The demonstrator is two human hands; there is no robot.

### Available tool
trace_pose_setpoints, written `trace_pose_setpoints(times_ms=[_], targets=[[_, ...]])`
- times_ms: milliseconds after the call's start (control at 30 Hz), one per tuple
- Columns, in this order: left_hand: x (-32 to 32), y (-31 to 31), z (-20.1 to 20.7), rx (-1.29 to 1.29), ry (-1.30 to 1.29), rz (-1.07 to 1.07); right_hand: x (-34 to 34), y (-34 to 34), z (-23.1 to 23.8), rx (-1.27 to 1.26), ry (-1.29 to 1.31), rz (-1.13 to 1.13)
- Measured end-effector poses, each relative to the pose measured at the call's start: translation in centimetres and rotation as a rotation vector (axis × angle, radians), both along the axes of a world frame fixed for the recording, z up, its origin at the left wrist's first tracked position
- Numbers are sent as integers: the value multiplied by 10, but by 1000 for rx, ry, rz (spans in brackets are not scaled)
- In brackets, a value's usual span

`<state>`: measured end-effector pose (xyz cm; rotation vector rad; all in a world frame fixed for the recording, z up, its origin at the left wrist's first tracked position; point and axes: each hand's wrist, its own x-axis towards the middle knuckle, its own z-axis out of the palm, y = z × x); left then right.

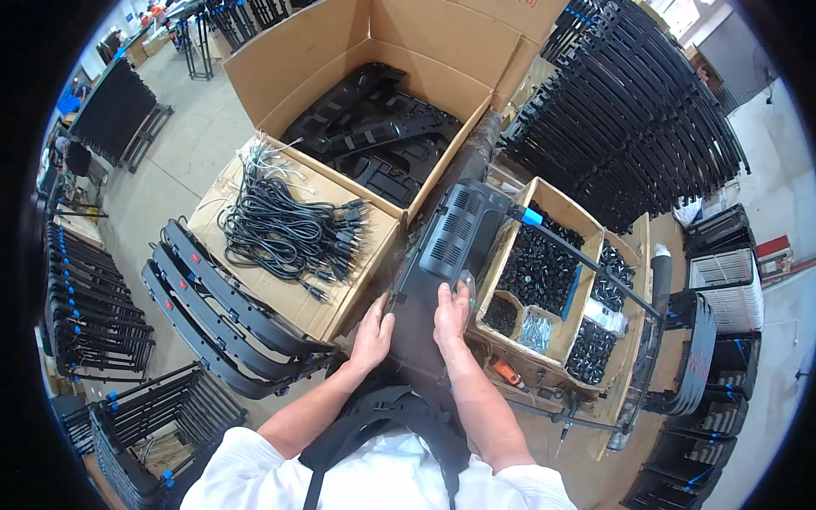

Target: The person is seen assembling equipment by attaching plastic panels to a metal frame using a power tool and screws.

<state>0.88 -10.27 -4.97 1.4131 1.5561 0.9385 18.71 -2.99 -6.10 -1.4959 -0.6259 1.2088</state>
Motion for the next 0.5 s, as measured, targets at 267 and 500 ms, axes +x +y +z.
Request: trace_pose_setpoints(times_ms=[267, 500], targets=[[-5, -5, 0, 57, -102, -24, -7, -4, -3, -29, 3, 25], [8, 4, -3, 31, -158, -53, 33, -4, -17, 37, 38, 137]])
